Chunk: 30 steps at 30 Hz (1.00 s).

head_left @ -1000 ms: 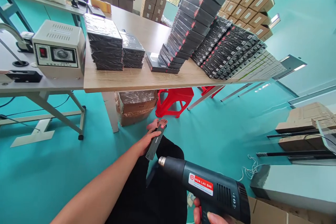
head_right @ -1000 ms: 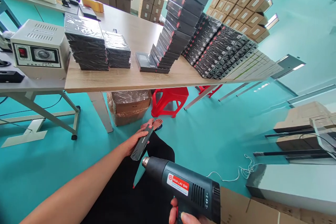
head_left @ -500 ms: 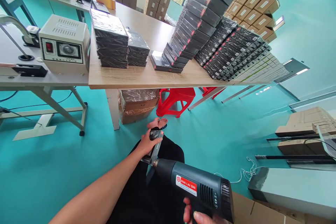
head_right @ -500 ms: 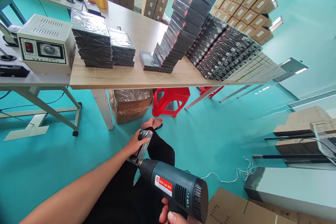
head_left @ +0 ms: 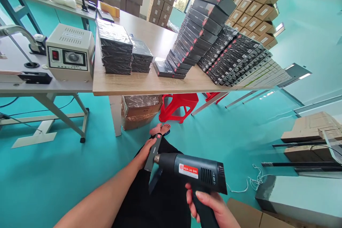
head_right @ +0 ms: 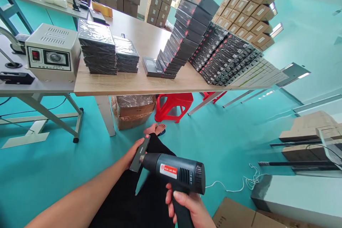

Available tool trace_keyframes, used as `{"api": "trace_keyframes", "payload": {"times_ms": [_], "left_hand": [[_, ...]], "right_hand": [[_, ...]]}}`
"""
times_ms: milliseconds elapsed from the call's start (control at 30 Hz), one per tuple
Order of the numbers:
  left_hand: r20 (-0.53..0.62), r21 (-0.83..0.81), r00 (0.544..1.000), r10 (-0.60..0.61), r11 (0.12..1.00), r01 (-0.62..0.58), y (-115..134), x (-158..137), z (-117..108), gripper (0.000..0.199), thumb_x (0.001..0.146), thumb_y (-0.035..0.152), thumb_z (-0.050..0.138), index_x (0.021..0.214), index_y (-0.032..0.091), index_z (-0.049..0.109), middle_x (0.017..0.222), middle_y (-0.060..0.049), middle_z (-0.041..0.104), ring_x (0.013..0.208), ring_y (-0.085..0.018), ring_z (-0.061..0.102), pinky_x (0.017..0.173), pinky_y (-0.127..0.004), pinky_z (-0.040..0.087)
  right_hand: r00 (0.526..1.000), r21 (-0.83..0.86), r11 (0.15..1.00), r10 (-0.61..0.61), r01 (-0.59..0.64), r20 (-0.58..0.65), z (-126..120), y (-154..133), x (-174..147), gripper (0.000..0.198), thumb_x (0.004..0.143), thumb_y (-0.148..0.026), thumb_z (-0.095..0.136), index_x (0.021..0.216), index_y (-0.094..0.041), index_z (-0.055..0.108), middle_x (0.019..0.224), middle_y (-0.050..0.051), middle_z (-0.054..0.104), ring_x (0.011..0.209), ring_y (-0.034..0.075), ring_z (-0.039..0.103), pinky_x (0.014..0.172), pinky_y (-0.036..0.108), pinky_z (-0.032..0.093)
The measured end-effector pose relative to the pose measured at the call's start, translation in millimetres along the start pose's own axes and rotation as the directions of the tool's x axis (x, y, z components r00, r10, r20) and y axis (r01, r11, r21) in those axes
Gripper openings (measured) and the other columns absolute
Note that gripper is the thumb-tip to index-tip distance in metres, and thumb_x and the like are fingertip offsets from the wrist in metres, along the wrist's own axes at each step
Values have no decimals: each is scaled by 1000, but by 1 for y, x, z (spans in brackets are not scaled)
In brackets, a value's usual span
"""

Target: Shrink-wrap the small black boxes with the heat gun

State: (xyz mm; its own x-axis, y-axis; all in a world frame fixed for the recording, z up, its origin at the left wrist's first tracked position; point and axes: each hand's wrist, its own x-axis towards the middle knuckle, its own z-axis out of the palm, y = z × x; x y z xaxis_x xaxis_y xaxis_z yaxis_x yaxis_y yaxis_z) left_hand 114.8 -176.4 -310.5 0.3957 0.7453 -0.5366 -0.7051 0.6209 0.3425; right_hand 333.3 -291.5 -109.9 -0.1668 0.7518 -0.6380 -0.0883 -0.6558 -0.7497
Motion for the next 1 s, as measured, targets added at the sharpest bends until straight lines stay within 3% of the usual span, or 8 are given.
{"api": "trace_keyframes", "payload": {"times_ms": [100, 200, 300, 467, 600, 767, 933, 1000], "left_hand": [[100, -172, 993, -62, 982, 78, 11, -12, 1, 58, 79, 58, 52, 114, 12, 56, 88, -13, 70, 84, -28, 66, 75, -39, 51], [152, -258, 988, -14, 965, 53, 16, -17, 2, 57, 80, 58, 50, 115, 13, 57, 92, -13, 70, 85, -27, 67, 76, -38, 52], [146, -236, 987, -72, 966, 105, 14, -18, 3, 54, 79, 57, 53, 110, 13, 60, 90, -13, 71, 87, -29, 67, 77, -40, 52], [143, -161, 971, -191, 964, 213, 14, -23, 3, 48, 79, 53, 52, 102, 14, 64, 82, -11, 72, 83, -30, 68, 72, -40, 53], [136, -172, 977, -166, 967, 188, 14, -23, 2, 45, 78, 50, 53, 96, 11, 65, 82, -12, 72, 78, -29, 68, 73, -38, 52], [153, -174, 975, -163, 966, 189, 12, -20, -1, 44, 79, 49, 53, 99, 12, 65, 83, -12, 72, 80, -29, 68, 74, -40, 52], [131, -181, 972, -193, 960, 215, 9, -18, 0, 48, 79, 49, 54, 106, 10, 63, 85, -13, 72, 83, -31, 68, 75, -42, 52], [150, -182, 969, -197, 958, 222, 11, -18, -1, 51, 79, 50, 54, 109, 10, 61, 88, -13, 71, 84, -31, 68, 76, -43, 52]], "right_hand": [[993, -17, 997, 74, -73, 86, -7, 9, -2, 35, 78, -33, 64, 106, -12, 62, 86, 10, 67, 63, 16, 62, 53, 25, 45], [997, 26, 999, -40, 42, -64, -5, 18, 14, 32, 81, -33, 62, 105, -12, 63, 84, 8, 66, 63, 14, 60, 53, 24, 45], [983, 101, 986, -121, 135, -137, 4, 19, 31, 31, 81, -33, 62, 103, -12, 63, 83, 7, 66, 62, 13, 59, 52, 22, 46], [992, 5, 997, -73, 73, 101, 17, 5, 36, 33, 77, -30, 66, 103, -10, 64, 83, 9, 66, 60, 15, 61, 50, 24, 46], [979, -13, 985, -174, 174, -103, 20, 0, 36, 33, 77, -34, 65, 101, -12, 64, 81, 7, 66, 61, 14, 59, 51, 24, 46], [993, -74, 996, -46, 54, 111, 16, 3, 31, 38, 70, -33, 71, 100, -11, 64, 77, 8, 66, 56, 16, 60, 47, 25, 45], [977, -42, 981, -193, 190, -93, 22, -3, 32, 33, 77, -37, 66, 100, -14, 64, 81, 6, 66, 62, 15, 59, 55, 27, 48], [989, -39, 988, -147, 147, -8, 24, -5, 26, 33, 76, -35, 66, 102, -14, 64, 81, 6, 65, 62, 15, 59, 54, 27, 47]]}}
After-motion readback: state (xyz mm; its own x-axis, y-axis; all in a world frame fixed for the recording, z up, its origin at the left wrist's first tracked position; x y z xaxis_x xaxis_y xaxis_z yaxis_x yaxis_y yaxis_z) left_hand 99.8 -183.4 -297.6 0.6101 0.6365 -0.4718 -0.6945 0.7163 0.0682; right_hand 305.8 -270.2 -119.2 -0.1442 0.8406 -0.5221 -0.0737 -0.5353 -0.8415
